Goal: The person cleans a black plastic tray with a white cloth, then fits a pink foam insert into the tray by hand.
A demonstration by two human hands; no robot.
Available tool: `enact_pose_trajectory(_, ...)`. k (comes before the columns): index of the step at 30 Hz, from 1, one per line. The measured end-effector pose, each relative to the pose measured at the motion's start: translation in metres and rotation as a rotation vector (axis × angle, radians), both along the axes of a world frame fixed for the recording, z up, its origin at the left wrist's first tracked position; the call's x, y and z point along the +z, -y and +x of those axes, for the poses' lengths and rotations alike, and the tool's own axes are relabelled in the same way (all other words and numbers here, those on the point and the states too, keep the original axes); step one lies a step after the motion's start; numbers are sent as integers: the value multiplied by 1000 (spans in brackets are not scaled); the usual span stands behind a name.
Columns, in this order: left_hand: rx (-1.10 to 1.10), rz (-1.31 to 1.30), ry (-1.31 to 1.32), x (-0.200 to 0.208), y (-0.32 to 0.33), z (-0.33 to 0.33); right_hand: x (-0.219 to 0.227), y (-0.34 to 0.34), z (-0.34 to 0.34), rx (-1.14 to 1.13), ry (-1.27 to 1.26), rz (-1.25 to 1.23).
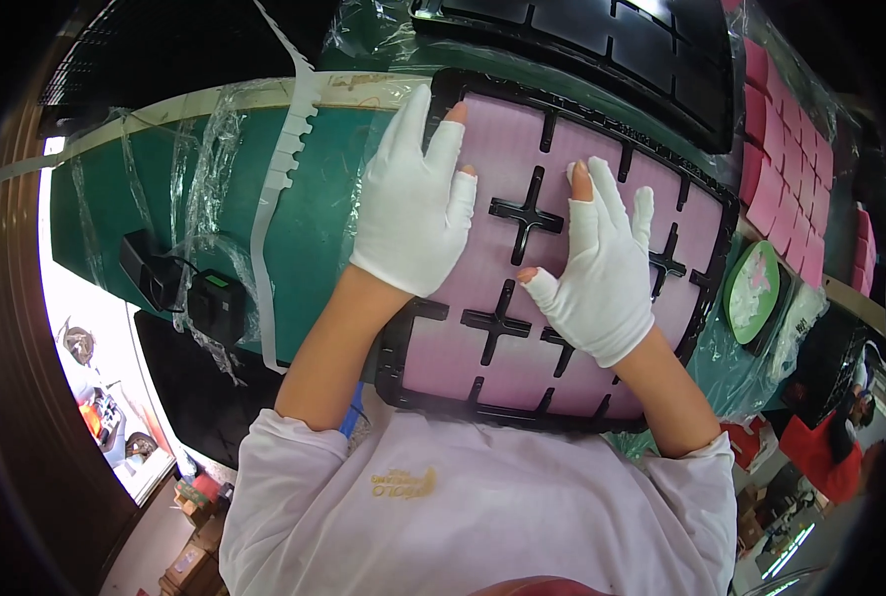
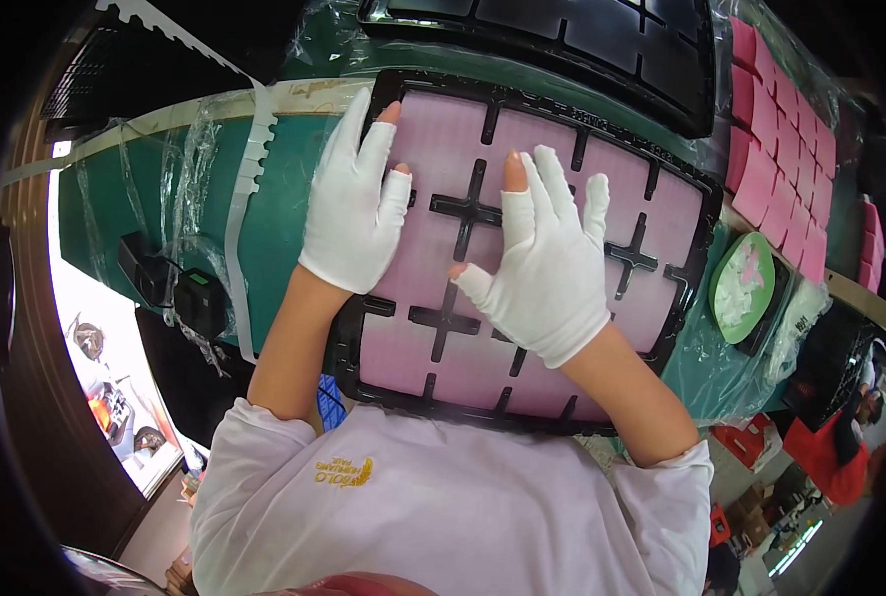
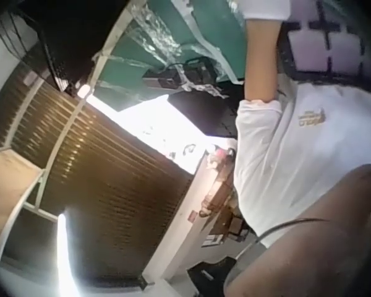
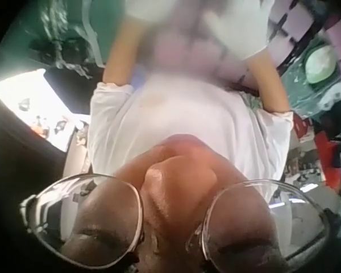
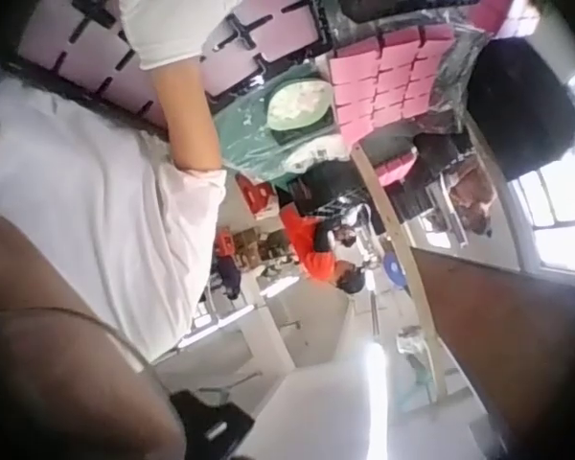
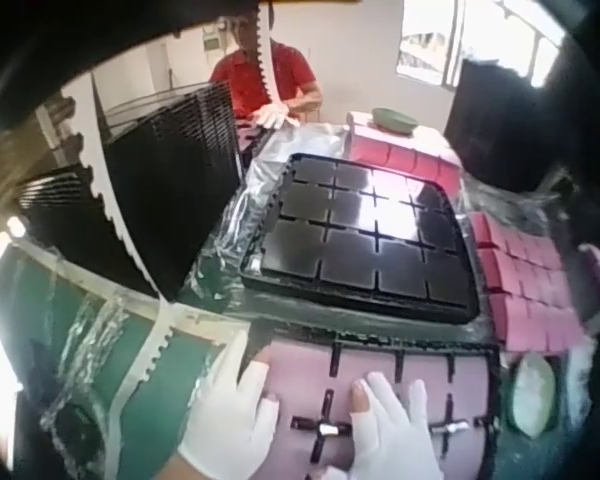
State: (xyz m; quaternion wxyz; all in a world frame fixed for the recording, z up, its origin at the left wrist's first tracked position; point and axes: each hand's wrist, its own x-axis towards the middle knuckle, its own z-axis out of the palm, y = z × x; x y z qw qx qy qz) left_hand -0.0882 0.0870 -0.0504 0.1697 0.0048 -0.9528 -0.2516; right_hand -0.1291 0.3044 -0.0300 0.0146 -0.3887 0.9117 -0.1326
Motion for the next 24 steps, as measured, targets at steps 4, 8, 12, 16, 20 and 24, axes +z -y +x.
enact_pose_trajectory(4, 11, 45, -25, -3, 1, -2, 2, 9, -2, 28, 5, -19)
enact_pose_trajectory(8, 16, 55, -26, -3, 1, -4, 4, 16, -6, 32, 4, -26)
enact_pose_trajectory(12, 16, 35, -23, -2, 2, -6, 6, 24, -9, 40, 7, -27)
enact_pose_trajectory(16, 25, 70, -39, -1, 2, -3, 11, 33, -6, 61, 17, -53)
enact_pose_trajectory(20, 54, 210, -64, -1, 4, 6, 18, 36, -17, 99, -8, -104)
enact_pose_trajectory(24, 125, 173, 15, 20, 4, 48, 20, 42, -55, 254, -184, -248)
